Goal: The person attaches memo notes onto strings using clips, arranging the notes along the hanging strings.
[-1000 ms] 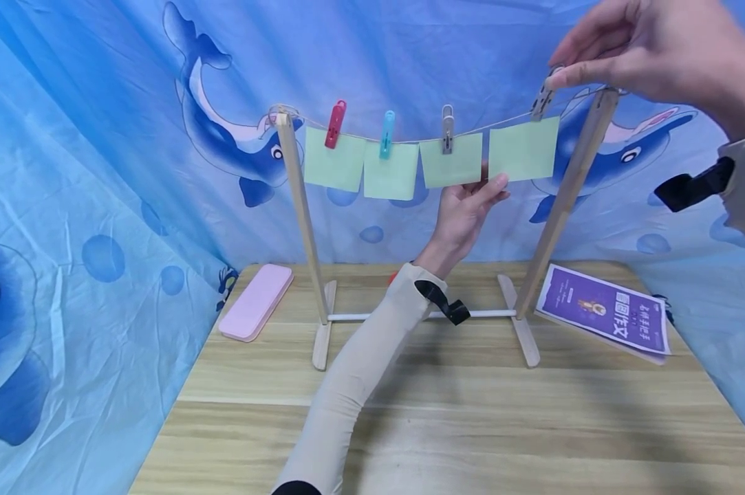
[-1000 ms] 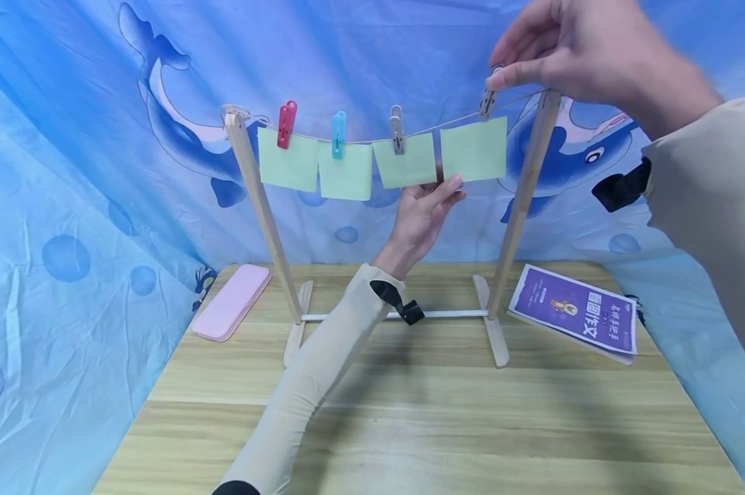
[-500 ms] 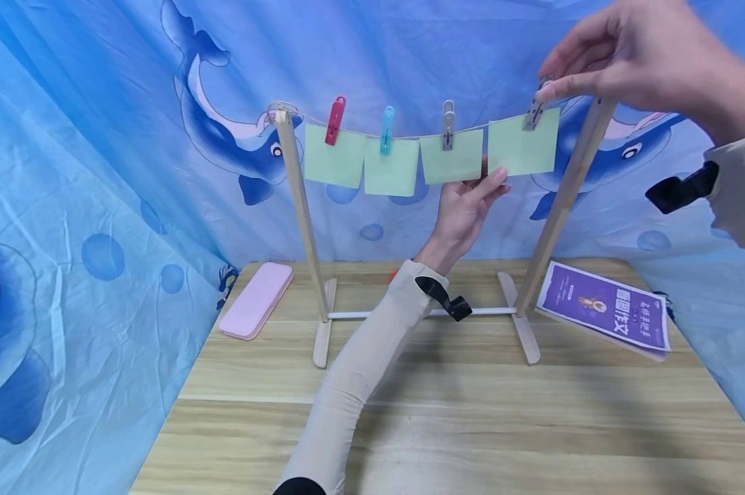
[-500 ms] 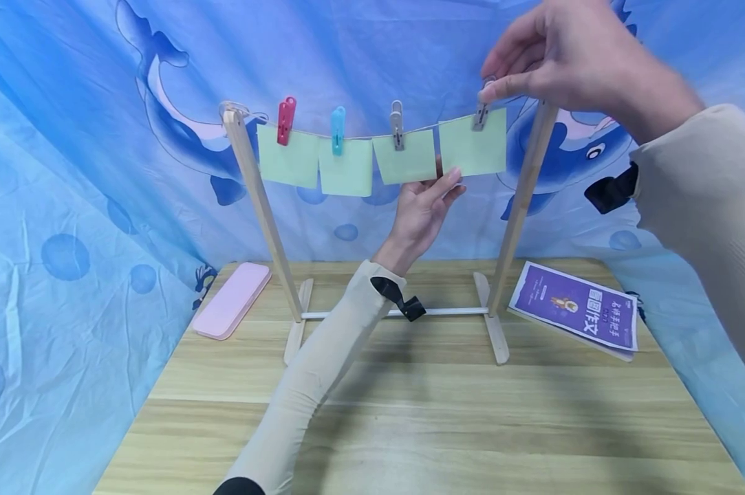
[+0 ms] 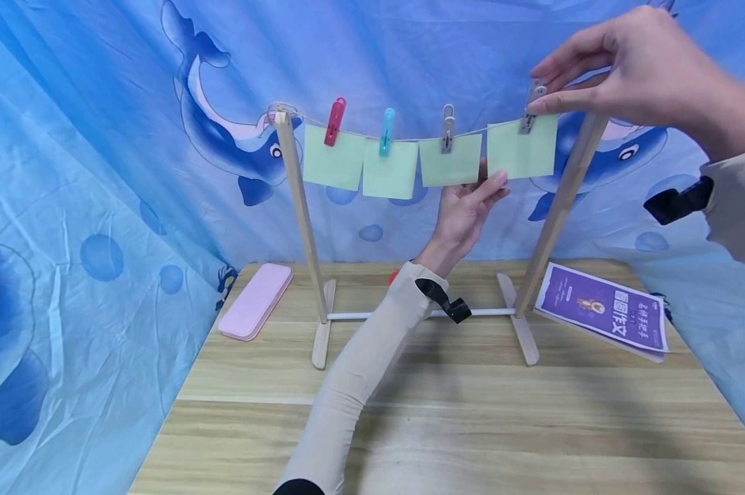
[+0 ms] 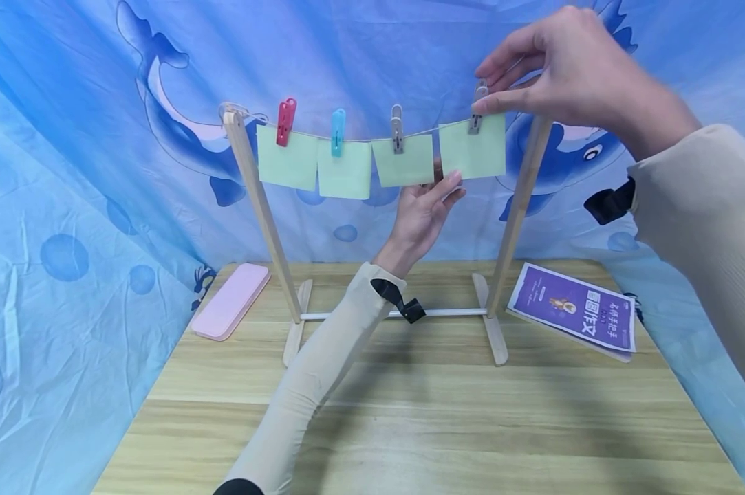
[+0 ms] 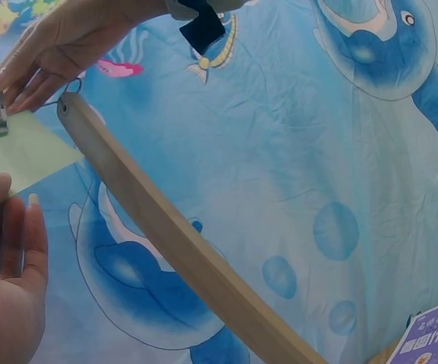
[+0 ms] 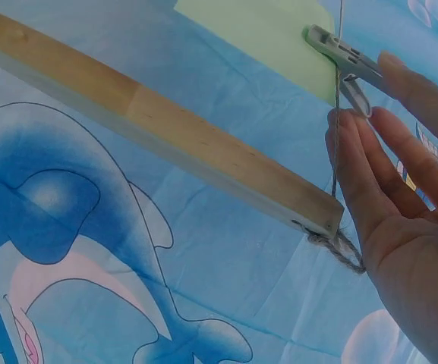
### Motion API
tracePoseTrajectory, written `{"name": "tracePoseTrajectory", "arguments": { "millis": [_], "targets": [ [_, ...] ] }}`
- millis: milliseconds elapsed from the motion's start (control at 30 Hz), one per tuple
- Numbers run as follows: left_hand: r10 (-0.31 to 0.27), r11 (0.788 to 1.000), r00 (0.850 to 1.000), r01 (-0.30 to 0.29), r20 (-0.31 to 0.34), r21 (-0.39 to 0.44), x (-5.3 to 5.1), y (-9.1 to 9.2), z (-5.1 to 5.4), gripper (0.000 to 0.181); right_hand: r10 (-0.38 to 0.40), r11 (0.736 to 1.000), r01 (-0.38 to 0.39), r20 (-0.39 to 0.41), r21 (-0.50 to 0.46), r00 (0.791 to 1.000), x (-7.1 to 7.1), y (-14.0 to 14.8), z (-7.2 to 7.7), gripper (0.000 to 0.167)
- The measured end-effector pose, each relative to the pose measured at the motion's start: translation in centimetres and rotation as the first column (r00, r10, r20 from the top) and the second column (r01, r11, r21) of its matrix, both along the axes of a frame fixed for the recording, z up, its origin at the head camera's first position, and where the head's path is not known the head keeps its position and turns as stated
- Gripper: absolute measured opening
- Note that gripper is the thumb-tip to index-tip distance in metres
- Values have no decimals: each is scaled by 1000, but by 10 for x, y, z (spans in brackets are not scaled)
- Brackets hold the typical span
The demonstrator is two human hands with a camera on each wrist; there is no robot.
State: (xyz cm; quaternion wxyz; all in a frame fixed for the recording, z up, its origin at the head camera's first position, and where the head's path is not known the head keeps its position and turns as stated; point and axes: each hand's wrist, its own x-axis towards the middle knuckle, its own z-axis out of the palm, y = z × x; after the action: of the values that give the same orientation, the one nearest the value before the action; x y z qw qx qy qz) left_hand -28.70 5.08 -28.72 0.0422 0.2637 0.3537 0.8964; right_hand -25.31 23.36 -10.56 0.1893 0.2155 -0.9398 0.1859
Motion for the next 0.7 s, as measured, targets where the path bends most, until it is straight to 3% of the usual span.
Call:
{"name": "tracePoseTrajectory", "arguments": {
  "millis": [433, 700],
  "targets": [
    [19, 1000, 1000, -19, 19, 7, -5, -2, -6, 35, -40, 999, 39, -64, -17, 997, 8, -5, -5, 42],
    [27, 999, 1000, -27, -4, -32, -9, -5, -15, 33, -51, 998, 47, -110, -42, 993, 14, -4, -9, 44]
  ]
}}
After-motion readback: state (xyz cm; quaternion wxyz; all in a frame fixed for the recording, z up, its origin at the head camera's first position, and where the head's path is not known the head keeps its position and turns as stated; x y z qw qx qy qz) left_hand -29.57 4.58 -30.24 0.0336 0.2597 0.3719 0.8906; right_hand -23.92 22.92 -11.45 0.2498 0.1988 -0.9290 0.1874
